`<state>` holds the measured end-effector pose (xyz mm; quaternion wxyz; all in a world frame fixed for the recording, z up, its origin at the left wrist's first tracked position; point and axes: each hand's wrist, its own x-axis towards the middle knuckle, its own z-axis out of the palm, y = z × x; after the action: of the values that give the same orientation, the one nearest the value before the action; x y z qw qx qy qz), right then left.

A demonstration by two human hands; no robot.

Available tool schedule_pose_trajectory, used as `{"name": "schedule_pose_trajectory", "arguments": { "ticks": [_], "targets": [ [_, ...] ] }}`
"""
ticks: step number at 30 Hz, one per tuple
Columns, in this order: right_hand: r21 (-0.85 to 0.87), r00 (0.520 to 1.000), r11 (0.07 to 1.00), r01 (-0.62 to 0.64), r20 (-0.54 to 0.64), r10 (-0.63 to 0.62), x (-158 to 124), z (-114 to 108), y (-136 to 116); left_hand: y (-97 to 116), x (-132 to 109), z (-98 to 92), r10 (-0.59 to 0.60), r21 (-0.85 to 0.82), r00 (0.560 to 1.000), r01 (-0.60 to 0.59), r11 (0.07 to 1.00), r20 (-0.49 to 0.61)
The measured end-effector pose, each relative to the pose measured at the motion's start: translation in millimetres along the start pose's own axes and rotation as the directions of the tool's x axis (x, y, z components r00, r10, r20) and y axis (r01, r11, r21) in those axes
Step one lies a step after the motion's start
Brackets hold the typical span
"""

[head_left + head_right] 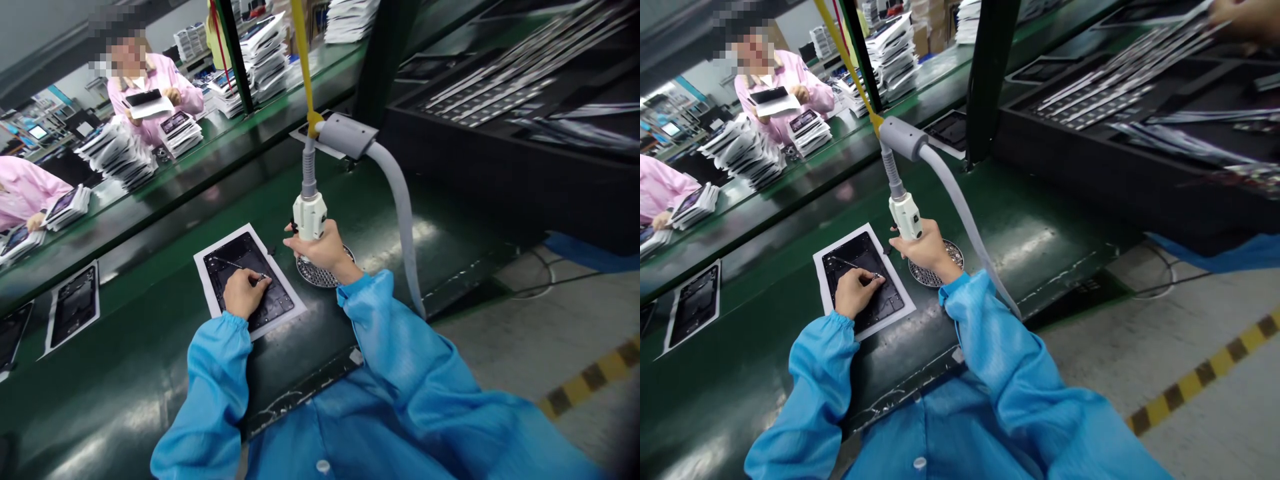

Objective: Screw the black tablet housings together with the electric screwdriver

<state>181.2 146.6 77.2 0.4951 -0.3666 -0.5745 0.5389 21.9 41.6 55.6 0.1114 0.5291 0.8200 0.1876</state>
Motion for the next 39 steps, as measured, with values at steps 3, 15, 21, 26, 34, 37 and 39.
{"name": "schedule_pose_trajectory", "arguments": {
  "ticks": [3, 15, 21, 26, 34, 37, 39],
  "targets": [
    [-0.003, 1.0, 1.0, -0.004, -0.001, 0.004, -0.3, 0.6, -0.1, -5.0, 10.8, -2.5, 0.021, -0.095, 0.999, -0.018, 0.995, 0.035],
    [-0.043, 1.0, 0.999, 0.027, 0.014, -0.026, -2.3, -0.4, -0.7, -19.1, -0.6, -14.0, 0.024, -0.493, 0.995, 0.026, 0.87, 0.095],
    [-0.093, 0.999, 0.995, 0.041, 0.007, -0.04, -4.1, -2.4, 0.8, -30.7, -50.1, -16.1, -0.029, -0.46, 0.98, 0.117, 0.88, 0.195],
    [-0.134, 0.995, 0.986, 0.095, 0.024, -0.093, -4.4, -4.4, 3.2, -25.5, -72.0, -12.4, -0.013, -0.325, 0.986, 0.068, 0.943, 0.166],
    [-0.183, 0.995, 0.978, 0.101, 0.011, -0.101, -6.4, -4.7, 2.9, -24.8, -69.7, -12.7, 0.142, -0.07, 0.985, -0.135, 0.988, 0.098],
    [-0.186, 0.995, 0.978, 0.094, 0.006, -0.095, -6.9, -4.3, 2.1, -27.2, -69.7, -13.9, 0.138, -0.046, 0.984, -0.134, 0.99, 0.115],
    [-0.183, 0.995, 0.978, 0.1, 0.011, -0.1, -6.7, -4.3, 2.6, -27.4, -70.5, -13.2, 0.148, -0.016, 0.984, -0.147, 0.989, 0.104]
  ]
}}
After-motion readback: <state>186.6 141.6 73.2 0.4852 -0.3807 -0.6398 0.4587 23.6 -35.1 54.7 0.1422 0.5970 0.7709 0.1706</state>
